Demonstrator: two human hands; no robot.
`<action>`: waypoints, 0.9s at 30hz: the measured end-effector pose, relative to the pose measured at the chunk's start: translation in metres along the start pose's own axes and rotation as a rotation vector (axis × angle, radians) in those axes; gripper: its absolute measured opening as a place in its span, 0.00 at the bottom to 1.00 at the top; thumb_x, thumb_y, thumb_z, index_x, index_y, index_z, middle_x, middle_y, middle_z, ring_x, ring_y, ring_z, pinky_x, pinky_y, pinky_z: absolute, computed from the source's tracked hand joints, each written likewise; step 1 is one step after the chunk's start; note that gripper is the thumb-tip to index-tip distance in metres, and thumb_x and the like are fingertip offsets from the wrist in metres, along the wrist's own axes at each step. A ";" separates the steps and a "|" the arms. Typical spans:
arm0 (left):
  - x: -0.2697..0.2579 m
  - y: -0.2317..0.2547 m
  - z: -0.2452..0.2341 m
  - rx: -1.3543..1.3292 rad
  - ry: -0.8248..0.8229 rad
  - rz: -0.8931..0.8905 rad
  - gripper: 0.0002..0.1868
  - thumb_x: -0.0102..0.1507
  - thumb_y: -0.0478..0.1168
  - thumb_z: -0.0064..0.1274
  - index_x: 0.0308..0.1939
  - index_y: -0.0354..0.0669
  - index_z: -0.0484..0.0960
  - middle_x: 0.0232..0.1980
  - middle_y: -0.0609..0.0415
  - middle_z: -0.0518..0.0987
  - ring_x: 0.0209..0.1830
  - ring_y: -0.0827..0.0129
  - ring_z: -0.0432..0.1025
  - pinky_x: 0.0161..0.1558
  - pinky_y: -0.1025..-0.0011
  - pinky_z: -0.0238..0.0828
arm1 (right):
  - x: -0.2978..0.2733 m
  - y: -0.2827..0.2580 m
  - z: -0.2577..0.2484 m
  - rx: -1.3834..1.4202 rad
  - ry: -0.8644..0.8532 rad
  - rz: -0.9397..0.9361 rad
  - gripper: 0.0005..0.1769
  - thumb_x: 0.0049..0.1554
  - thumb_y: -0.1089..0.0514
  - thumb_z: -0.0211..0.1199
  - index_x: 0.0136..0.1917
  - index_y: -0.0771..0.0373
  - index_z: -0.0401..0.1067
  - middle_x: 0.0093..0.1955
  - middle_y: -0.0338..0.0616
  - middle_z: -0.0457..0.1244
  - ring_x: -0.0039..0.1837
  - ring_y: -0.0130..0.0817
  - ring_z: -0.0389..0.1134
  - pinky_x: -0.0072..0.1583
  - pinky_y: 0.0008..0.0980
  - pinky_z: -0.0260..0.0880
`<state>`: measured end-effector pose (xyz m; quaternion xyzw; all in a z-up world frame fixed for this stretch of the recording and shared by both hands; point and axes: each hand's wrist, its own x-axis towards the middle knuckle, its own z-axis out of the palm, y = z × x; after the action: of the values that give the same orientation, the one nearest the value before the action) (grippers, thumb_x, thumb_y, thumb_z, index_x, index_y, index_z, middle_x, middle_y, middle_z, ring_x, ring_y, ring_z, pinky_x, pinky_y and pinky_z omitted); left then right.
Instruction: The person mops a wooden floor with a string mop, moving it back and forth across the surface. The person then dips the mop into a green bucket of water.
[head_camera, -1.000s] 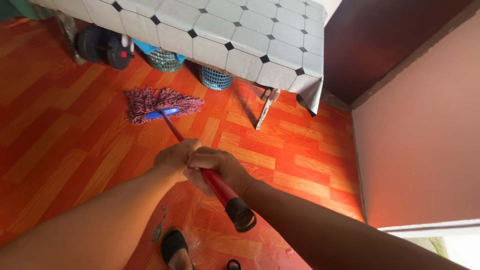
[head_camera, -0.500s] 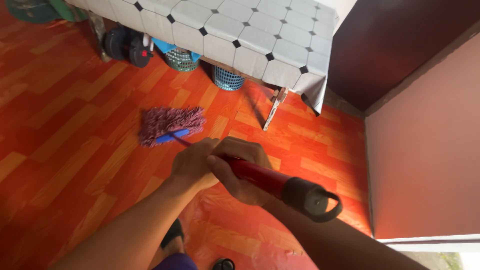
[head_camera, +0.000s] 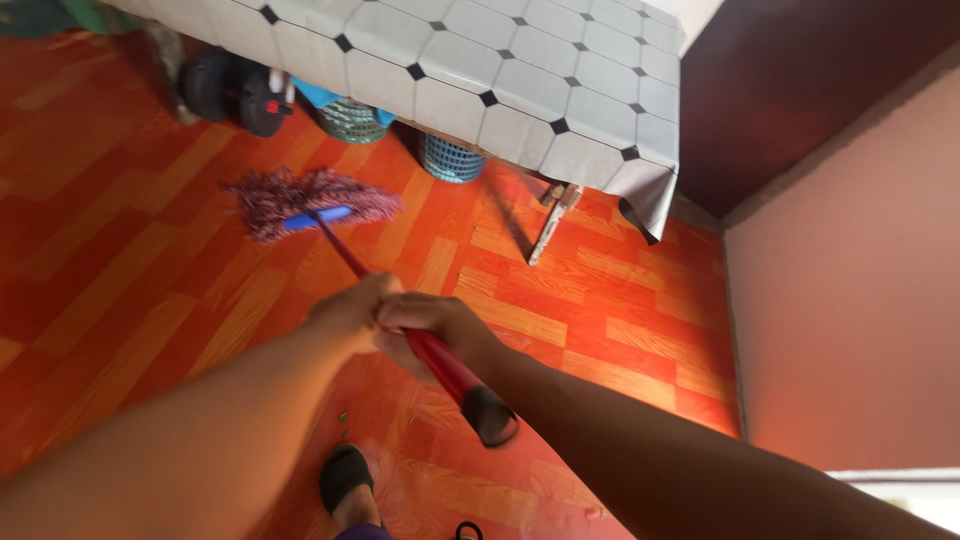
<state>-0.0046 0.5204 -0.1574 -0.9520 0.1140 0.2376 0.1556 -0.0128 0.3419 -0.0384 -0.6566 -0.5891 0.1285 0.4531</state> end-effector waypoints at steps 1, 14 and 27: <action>0.005 -0.008 0.002 -0.182 0.032 -0.032 0.10 0.69 0.48 0.45 0.48 0.50 0.76 0.48 0.60 0.77 0.47 0.72 0.71 0.49 0.71 0.70 | 0.007 0.003 0.000 0.011 0.013 0.050 0.05 0.64 0.60 0.64 0.49 0.63 0.69 0.43 0.46 0.63 0.45 0.40 0.67 0.48 0.34 0.68; -0.120 0.040 -0.097 -0.870 0.065 -0.422 0.19 0.64 0.55 0.47 0.54 0.54 0.75 0.59 0.59 0.77 0.62 0.59 0.73 0.55 0.57 0.73 | -0.032 -0.050 0.006 -0.118 0.293 0.073 0.12 0.63 0.52 0.62 0.45 0.62 0.73 0.40 0.47 0.66 0.43 0.44 0.69 0.46 0.39 0.68; -0.159 0.047 -0.115 -1.061 0.345 -0.391 0.24 0.62 0.58 0.45 0.58 0.56 0.75 0.55 0.50 0.77 0.60 0.51 0.73 0.56 0.52 0.71 | -0.007 -0.060 -0.003 -0.012 0.381 0.038 0.06 0.61 0.59 0.57 0.49 0.63 0.69 0.46 0.48 0.66 0.49 0.42 0.70 0.52 0.39 0.71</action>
<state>-0.1072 0.4589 0.0049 -0.9279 -0.1743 0.0708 -0.3219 -0.0525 0.3279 0.0057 -0.6827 -0.4810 0.0067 0.5500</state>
